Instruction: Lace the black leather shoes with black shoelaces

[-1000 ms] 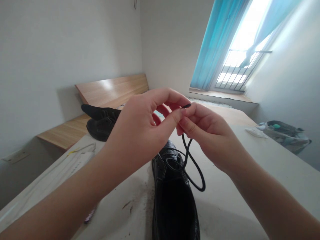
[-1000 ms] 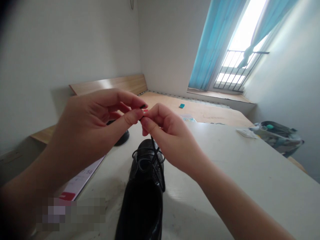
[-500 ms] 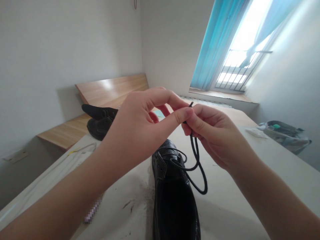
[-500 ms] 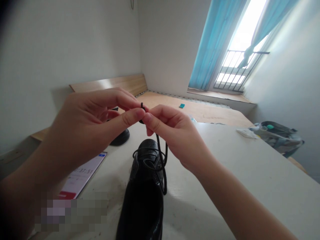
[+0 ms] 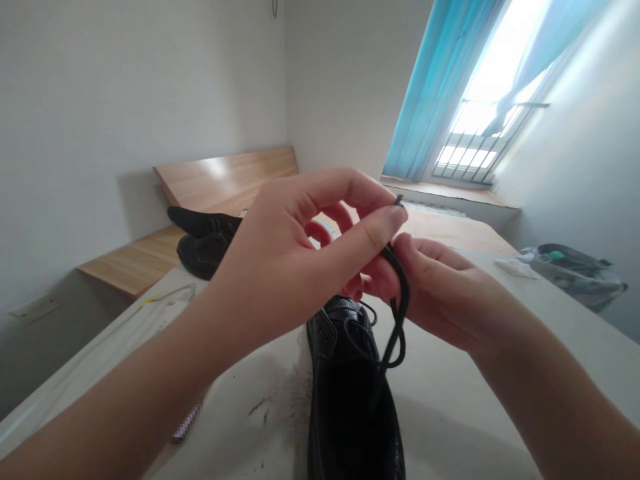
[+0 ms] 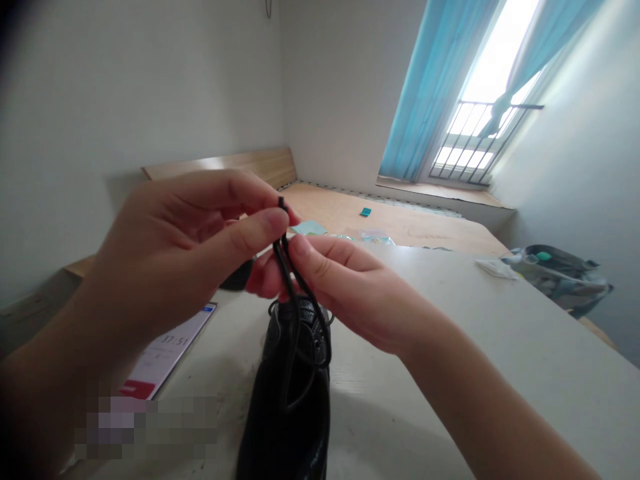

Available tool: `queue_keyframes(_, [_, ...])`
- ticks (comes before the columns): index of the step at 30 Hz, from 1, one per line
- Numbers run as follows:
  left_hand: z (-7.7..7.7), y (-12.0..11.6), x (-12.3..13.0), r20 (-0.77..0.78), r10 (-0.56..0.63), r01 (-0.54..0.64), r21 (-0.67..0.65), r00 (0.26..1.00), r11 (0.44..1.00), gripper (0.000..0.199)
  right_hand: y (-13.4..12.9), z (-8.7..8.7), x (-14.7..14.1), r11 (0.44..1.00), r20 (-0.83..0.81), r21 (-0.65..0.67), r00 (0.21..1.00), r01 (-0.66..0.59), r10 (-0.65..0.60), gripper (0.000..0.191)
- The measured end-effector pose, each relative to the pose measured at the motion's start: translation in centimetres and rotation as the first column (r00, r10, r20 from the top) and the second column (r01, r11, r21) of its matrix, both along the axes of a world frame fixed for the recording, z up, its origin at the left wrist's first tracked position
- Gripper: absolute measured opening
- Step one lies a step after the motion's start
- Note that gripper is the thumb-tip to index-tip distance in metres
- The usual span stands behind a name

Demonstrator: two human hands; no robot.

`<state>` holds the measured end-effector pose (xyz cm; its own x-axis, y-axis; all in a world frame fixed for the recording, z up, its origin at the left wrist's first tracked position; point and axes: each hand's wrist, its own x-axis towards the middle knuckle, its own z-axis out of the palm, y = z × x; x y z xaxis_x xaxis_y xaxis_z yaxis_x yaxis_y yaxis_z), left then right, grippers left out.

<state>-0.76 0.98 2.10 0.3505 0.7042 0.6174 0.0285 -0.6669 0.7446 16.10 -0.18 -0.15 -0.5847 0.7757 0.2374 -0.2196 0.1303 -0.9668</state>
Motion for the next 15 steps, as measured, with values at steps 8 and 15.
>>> queue_keyframes(8, [0.3,-0.3,0.0,0.163,0.145,-0.161,0.086,0.976,0.983,0.013,-1.4,1.9,0.9,0.957,0.051,-0.132,0.962,-0.259,0.268,0.043])
queue_keyframes(15, [1.0,0.7,0.0,0.345,0.129,-0.099,-0.103,0.930,0.990,0.020,-1.3,2.1,1.5,0.898,0.453,0.438,0.851,0.046,-0.264,0.044])
